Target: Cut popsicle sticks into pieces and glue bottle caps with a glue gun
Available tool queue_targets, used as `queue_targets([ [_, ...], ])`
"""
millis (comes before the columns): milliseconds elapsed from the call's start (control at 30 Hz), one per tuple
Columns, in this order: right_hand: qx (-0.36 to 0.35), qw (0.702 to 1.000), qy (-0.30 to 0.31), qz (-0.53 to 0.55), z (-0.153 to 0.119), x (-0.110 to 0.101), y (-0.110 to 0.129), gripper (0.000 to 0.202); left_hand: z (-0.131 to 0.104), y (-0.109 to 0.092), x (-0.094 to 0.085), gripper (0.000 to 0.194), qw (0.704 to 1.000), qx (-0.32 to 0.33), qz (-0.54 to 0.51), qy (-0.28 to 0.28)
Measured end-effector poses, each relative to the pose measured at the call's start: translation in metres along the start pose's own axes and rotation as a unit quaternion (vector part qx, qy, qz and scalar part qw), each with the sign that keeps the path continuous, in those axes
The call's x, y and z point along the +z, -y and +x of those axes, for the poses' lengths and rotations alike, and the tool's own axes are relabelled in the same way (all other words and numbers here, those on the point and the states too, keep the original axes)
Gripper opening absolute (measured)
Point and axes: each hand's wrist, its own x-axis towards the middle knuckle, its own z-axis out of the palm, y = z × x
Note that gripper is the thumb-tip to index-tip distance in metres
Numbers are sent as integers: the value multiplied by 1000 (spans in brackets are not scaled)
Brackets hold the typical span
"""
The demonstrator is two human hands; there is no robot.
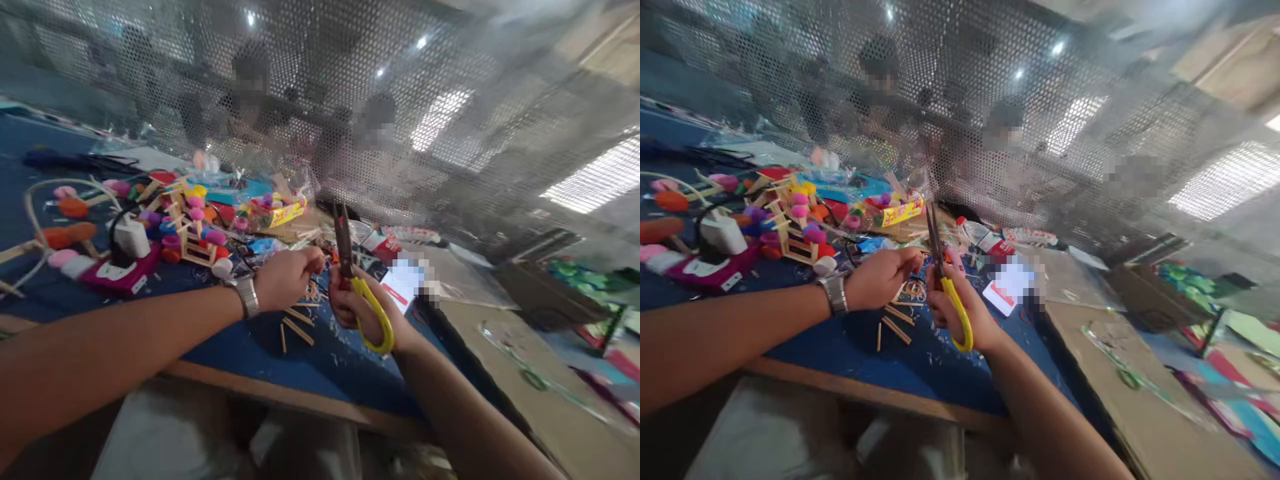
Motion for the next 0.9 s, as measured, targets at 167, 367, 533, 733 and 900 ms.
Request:
queue_targets([
  [167, 15, 999, -36, 17, 6, -9, -3, 31, -1, 2, -4, 29, 999, 29, -7, -22],
  [367, -8, 999, -49, -6, 7, -10, -11, 33, -2, 3, -5, 30, 997, 69, -17, -29],
  [533, -59, 997, -39, -35, 12, -13, -19, 37, 3, 13, -9, 28, 996, 81, 43, -12],
  [733, -71, 996, -43, -31, 16, -13, -17, 48, 4, 20, -15, 18, 987, 98, 85, 98],
  [900, -97, 993, -47, -36, 17, -15, -16, 47, 1, 15, -17, 7, 959, 143, 97, 225],
])
